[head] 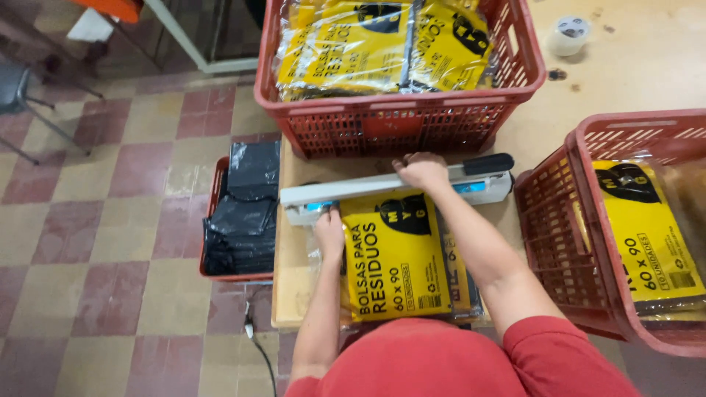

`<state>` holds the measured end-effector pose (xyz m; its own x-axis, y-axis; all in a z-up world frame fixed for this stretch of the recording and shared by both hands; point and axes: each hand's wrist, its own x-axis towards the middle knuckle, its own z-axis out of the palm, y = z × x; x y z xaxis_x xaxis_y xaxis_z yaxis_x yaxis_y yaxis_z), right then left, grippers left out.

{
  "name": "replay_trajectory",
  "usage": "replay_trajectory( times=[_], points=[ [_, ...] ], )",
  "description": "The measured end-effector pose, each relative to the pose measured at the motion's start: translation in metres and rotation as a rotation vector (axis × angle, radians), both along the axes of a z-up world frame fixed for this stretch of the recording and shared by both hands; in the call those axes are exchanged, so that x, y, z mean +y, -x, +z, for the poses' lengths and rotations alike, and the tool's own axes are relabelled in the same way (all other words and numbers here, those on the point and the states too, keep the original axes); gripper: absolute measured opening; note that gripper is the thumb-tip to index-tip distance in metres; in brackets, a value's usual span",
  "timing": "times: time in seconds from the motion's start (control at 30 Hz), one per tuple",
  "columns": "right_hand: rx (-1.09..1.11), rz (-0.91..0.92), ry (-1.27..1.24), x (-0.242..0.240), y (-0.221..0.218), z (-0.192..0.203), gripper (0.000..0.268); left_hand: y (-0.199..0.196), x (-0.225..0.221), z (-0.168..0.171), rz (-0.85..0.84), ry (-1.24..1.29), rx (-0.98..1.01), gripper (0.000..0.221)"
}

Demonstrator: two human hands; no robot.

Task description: Using a manual heat sealer to seal the ends of yellow plastic bags and then placing them into a storage crate.

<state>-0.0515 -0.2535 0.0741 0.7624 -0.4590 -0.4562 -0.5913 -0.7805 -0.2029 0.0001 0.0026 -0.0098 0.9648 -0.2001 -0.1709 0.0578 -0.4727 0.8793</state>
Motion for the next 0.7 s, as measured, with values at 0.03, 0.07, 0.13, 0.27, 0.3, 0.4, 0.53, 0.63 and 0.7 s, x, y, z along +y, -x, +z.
replay_trajectory(
  times=[0.03, 0.07, 0.13, 0.27, 0.3, 0.4, 0.53, 0.63, 0.7],
  points=[
    [0.032, -0.009, 0.011, -0.004, -0.003, -0.005, 0.064, -0.003, -0.001, -0.012, 0.007, 0.043, -0.011, 0.045],
    [0.027, -0.035, 0.011, 0.002, -0.003, -0.009, 0.064, -0.004, 0.007, -0.027, -0.02, 0.043, -0.016, 0.045],
    [0.071, -0.023, 0.049, -0.001, -0.006, -0.009, 0.057, -0.012, 0.007, -0.054, -0.052, 0.121, -0.048, 0.046],
    [-0.105, -0.107, 0.074, 0.012, 0.005, 0.012, 0.049, 0.01, 0.009, 0.014, -0.14, -0.008, 0.122, 0.044],
    [-0.11, -0.093, 0.053, 0.011, 0.006, 0.011, 0.048, 0.014, 0.007, 0.028, -0.145, -0.053, 0.203, 0.036],
    [-0.133, -0.075, 0.031, 0.009, 0.007, 0.008, 0.047, 0.024, -0.002, 0.061, -0.164, -0.168, 0.334, 0.03],
    [-0.2, -0.064, 0.049, 0.01, 0.008, -0.007, 0.044, 0.025, -0.004, 0.072, -0.233, -0.396, 0.332, 0.035],
    [-0.247, -0.046, 0.108, 0.009, 0.009, -0.018, 0.044, 0.025, -0.003, 0.061, -0.236, -0.411, 0.301, 0.034],
    [-0.258, -0.043, 0.113, 0.01, 0.01, -0.016, 0.044, 0.026, -0.001, 0.06, -0.239, -0.41, 0.299, 0.035]
  ],
)
